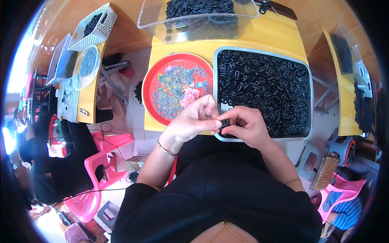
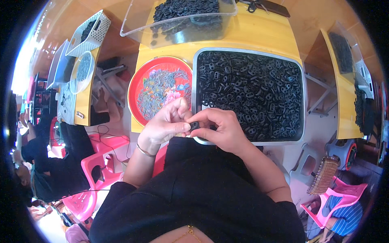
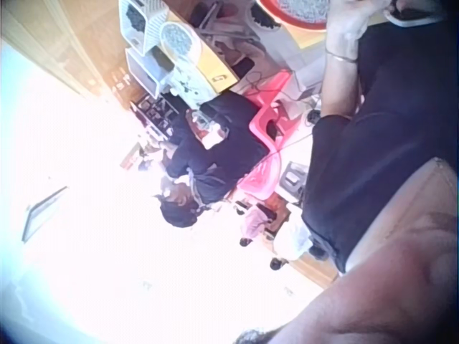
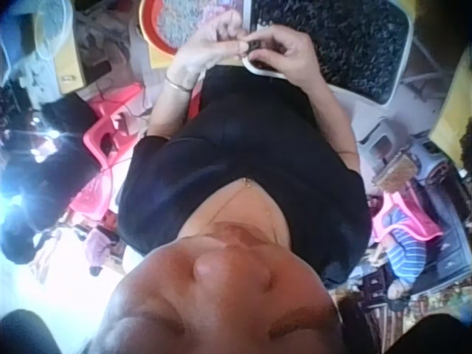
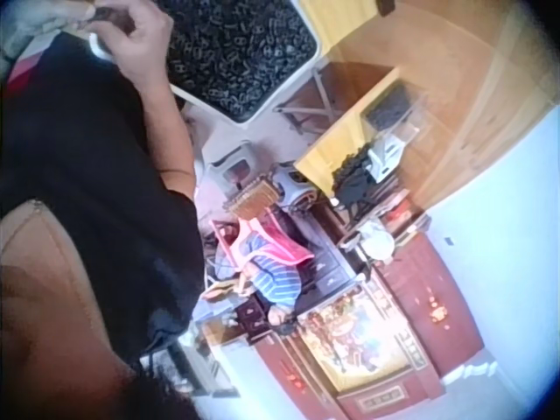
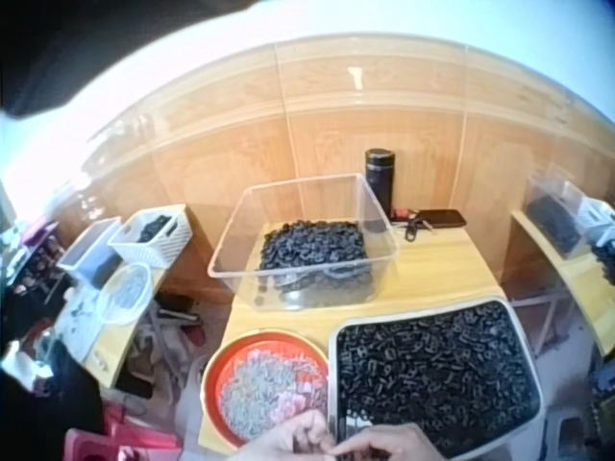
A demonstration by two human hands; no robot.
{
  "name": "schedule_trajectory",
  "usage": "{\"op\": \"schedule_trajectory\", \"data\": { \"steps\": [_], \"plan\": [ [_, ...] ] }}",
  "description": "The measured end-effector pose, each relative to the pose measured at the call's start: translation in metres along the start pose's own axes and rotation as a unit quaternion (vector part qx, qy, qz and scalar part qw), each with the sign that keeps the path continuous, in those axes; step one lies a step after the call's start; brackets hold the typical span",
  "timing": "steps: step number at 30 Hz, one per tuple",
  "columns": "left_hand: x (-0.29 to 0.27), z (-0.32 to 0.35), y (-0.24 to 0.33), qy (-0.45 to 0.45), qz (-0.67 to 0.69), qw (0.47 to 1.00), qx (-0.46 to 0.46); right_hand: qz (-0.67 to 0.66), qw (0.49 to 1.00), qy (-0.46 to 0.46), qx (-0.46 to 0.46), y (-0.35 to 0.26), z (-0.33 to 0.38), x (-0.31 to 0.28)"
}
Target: The person sits at a yellow table and repeatedly picks up small black plastic rings and metal pins from a red tray. They insert the pins into the rings and place the assembled units into a clear plastic container. The process is repetitive and involves fine motor manipulation of small parts.
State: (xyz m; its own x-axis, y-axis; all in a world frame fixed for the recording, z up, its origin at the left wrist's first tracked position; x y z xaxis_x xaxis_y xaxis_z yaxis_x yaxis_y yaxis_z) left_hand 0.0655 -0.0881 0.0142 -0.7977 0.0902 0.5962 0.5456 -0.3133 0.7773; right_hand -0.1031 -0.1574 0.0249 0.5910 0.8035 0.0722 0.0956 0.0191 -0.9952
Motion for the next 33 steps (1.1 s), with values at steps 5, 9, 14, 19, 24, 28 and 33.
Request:
{"op": "schedule_trajectory", "data": {
  "steps": [5, 9, 14, 19, 24, 28, 33],
  "plan": [
    [0.001, 0.001, -0.003, 0.002, -0.005, 1.000, 0.003, -0.078, 0.996, 0.027, 0.046, 0.011, 0.006, 0.006],
    [0.001, -0.001, -0.004, 0.009, 0.022, 1.000, 0.014, -0.140, 0.989, 0.033, 0.014, 0.021, 0.001, 0.007],
    [0.003, 0.004, 0.006, 0.020, -0.024, 0.999, 0.038, -0.083, 0.996, -0.019, -0.009, 0.015, -0.003, 0.000],
    [-0.003, 0.004, 0.006, 0.017, -0.053, 0.997, 0.047, -0.047, 0.999, -0.020, -0.017, 0.010, -0.007, 0.001],
    [-0.003, 0.003, 0.006, 0.024, -0.065, 0.996, 0.055, -0.019, 1.000, -0.017, -0.017, 0.007, -0.007, -0.001],
    [-0.003, 0.002, 0.007, 0.022, -0.070, 0.995, 0.061, -0.010, 1.000, -0.013, -0.025, 0.010, -0.007, -0.003],
    [-0.004, 0.003, 0.009, 0.021, -0.095, 0.993, 0.062, -0.001, 0.999, 0.007, -0.033, 0.013, -0.010, -0.001]
  ]
}}
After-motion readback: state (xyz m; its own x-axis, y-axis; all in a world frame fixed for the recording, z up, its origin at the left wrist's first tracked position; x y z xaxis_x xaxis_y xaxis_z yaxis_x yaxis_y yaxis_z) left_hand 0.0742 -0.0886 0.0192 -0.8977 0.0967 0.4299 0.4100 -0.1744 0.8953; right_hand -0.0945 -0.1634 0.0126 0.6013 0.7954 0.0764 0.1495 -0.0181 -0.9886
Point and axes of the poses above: each hand's wrist, its own z-axis away from the middle knuckle, its own x-axis out of the palm, y = z × x, the point moved 1 cm from there along -z, towards the middle knuckle, and after that the axes turned 9 degrees about -z, right-handed, at the moved point
